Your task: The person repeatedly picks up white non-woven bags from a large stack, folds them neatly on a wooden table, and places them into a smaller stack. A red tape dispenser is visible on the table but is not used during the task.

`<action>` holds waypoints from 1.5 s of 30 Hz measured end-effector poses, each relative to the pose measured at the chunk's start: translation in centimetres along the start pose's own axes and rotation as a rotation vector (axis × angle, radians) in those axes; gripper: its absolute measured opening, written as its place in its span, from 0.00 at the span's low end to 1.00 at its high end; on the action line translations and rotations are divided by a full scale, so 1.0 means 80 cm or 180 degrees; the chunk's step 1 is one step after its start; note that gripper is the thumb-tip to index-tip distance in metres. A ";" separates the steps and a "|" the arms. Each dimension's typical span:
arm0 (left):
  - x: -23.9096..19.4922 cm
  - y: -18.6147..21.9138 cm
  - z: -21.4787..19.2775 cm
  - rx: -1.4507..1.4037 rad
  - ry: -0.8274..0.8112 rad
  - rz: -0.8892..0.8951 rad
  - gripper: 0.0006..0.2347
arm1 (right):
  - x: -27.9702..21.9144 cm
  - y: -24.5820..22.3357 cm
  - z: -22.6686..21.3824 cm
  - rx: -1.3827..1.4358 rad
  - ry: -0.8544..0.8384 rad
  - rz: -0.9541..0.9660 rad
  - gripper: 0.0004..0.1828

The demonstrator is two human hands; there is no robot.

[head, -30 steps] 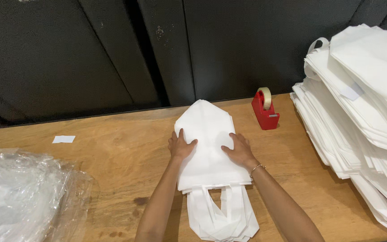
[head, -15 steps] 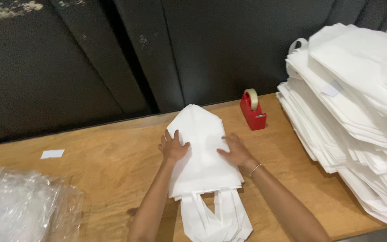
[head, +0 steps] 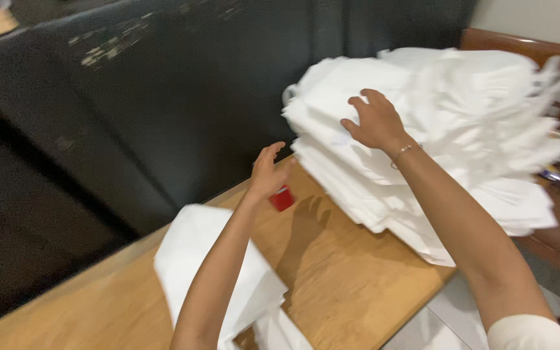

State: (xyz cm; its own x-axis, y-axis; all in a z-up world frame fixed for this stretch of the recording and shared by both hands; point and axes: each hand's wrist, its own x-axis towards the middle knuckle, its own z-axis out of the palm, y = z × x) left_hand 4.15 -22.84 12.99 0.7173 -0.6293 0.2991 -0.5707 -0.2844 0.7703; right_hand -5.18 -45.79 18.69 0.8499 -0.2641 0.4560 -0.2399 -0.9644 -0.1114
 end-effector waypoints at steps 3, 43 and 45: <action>0.046 0.023 0.052 -0.0469 0.0070 -0.0101 0.21 | -0.001 0.041 -0.007 -0.0591 -0.0605 0.0136 0.24; 0.144 0.193 0.112 -0.2527 0.1099 0.0125 0.06 | -0.014 0.069 -0.033 -0.0716 0.0806 0.0466 0.10; 0.132 0.194 0.106 -0.2175 0.0765 0.0402 0.16 | -0.003 0.083 -0.044 -0.0341 0.0889 0.1046 0.12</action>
State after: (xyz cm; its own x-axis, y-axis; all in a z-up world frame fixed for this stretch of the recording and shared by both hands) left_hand -0.54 -40.03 23.30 0.7751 -0.4292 0.4636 -0.3346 0.3436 0.8775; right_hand -8.60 -52.04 20.92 0.5647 -0.5281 0.6342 -0.5359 -0.8191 -0.2048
